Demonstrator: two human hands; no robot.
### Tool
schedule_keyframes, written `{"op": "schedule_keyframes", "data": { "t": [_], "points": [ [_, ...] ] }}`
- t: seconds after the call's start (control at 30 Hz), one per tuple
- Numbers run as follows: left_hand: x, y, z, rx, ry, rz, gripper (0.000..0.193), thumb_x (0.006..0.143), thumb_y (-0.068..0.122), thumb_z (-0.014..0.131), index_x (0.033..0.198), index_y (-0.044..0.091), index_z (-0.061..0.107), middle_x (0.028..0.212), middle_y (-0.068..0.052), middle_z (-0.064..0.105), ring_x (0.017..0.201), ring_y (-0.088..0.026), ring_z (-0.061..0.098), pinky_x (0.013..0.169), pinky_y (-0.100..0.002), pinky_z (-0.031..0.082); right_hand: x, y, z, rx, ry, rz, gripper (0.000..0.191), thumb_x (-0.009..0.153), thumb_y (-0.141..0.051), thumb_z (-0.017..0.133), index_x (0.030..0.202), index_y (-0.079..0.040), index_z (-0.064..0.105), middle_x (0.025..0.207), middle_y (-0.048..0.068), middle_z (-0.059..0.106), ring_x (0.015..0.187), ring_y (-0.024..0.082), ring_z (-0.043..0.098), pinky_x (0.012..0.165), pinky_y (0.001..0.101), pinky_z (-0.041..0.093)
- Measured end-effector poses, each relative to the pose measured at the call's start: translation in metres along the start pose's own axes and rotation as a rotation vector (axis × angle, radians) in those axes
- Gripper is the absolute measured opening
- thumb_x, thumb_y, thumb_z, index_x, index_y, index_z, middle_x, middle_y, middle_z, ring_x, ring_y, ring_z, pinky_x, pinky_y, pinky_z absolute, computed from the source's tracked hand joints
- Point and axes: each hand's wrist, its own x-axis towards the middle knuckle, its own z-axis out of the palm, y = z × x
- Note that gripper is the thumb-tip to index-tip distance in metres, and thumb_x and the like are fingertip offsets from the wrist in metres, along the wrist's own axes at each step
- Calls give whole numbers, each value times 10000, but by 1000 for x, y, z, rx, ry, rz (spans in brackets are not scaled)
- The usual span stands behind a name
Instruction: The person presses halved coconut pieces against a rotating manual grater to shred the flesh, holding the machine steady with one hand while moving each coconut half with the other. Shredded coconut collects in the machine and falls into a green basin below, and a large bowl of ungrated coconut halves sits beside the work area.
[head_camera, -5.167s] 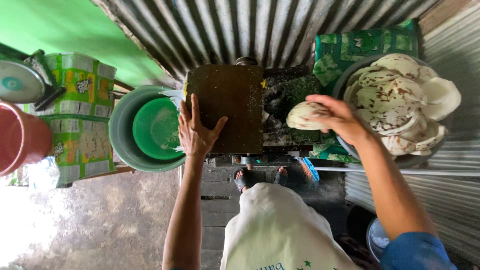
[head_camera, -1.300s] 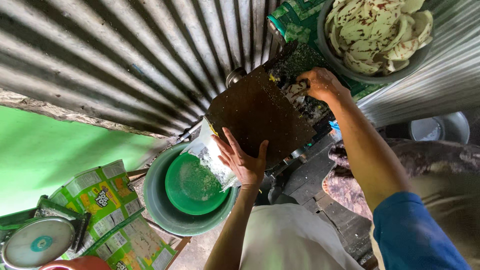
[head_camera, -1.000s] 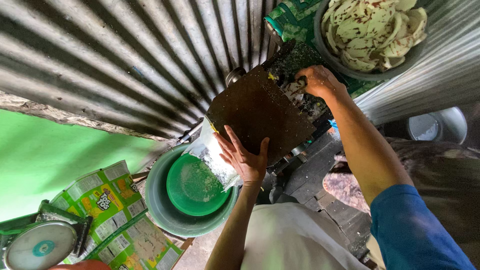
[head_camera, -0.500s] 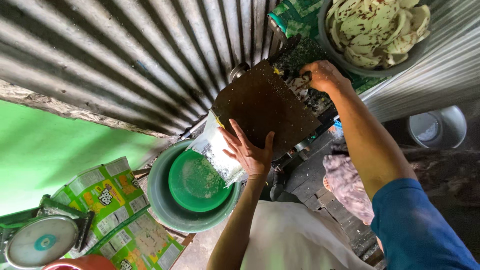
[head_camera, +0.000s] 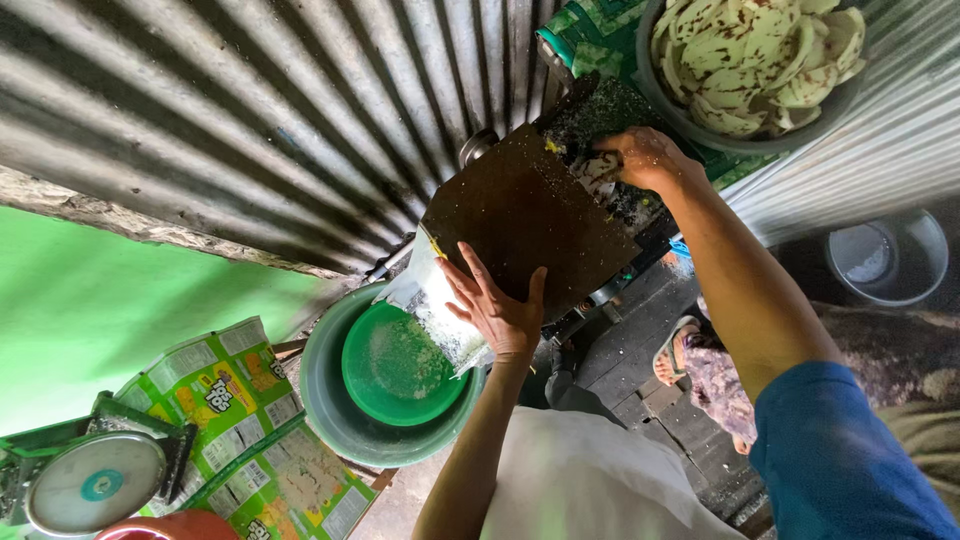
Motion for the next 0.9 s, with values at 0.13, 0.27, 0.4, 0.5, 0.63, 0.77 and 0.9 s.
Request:
{"op": "schedule_keyframes", "data": {
  "t": [0.13, 0.27, 0.4, 0.5, 0.63, 0.77, 0.9],
  "points": [
    [0, -1, 0, -6, 7, 4, 1245, 756, 599, 843, 1665, 177, 105, 1724, -247, 3, 1600, -423, 56, 1180, -748, 64, -5, 4, 4, 21, 4, 0, 512, 837, -223, 816, 1328, -300, 691, 1205, 119, 673, 1189, 320, 626, 1008, 428, 523],
    [0, -2, -1, 8, 2, -3, 1241, 756, 596, 838, 1665, 174, 105, 1723, -247, 9, 1600, -423, 58, 1183, -738, 68, -13, 3, 3, 8, 60, -65, 503, 838, -199, 794, 1323, -292, 696, 1161, 125, 666, 1157, 327, 640, 988, 435, 536],
    [-1, -3, -2, 14, -1, -6, 1236, 762, 595, 837, 1667, 174, 108, 1725, -245, 16, 1603, -426, 61, 1186, -731, 75, -18, -2, 2, 61, 55, -41, 431, 859, -283, 820, 1266, -245, 683, 1141, 142, 651, 1148, 348, 620, 968, 455, 517],
    [-1, -3, -1, 18, 6, -8, 1249, 752, 599, 841, 1663, 172, 102, 1720, -242, 14, 1597, -423, 65, 1188, -729, 71, -19, -4, 3, 41, 54, -60, 546, 785, -52, 739, 1283, -271, 696, 1145, 134, 664, 1122, 356, 649, 930, 449, 545],
    [-1, -4, -1, 15, 6, -10, 1255, 743, 587, 847, 1662, 179, 95, 1725, -234, 5, 1598, -416, 64, 1188, -728, 63, -18, -3, 10, 87, 152, -111, 436, 806, -99, 751, 1220, -227, 710, 1117, 137, 701, 1081, 365, 681, 905, 455, 563],
    [-1, -3, -1, 14, 3, -9, 1256, 747, 579, 852, 1663, 181, 90, 1727, -231, -1, 1601, -414, 56, 1189, -728, 64, -14, -4, 16, 74, 139, -75, 411, 831, -85, 734, 1219, -218, 712, 1098, 156, 716, 1051, 372, 689, 882, 469, 568],
    [-1, -3, -2, 12, -5, -21, 1263, 740, 583, 851, 1661, 180, 86, 1726, -233, -6, 1600, -416, 52, 1184, -731, 73, -14, -8, 16, 88, 141, -74, 430, 815, -40, 716, 1211, -206, 715, 1127, 124, 732, 1072, 365, 693, 879, 467, 572]
  ]
}}
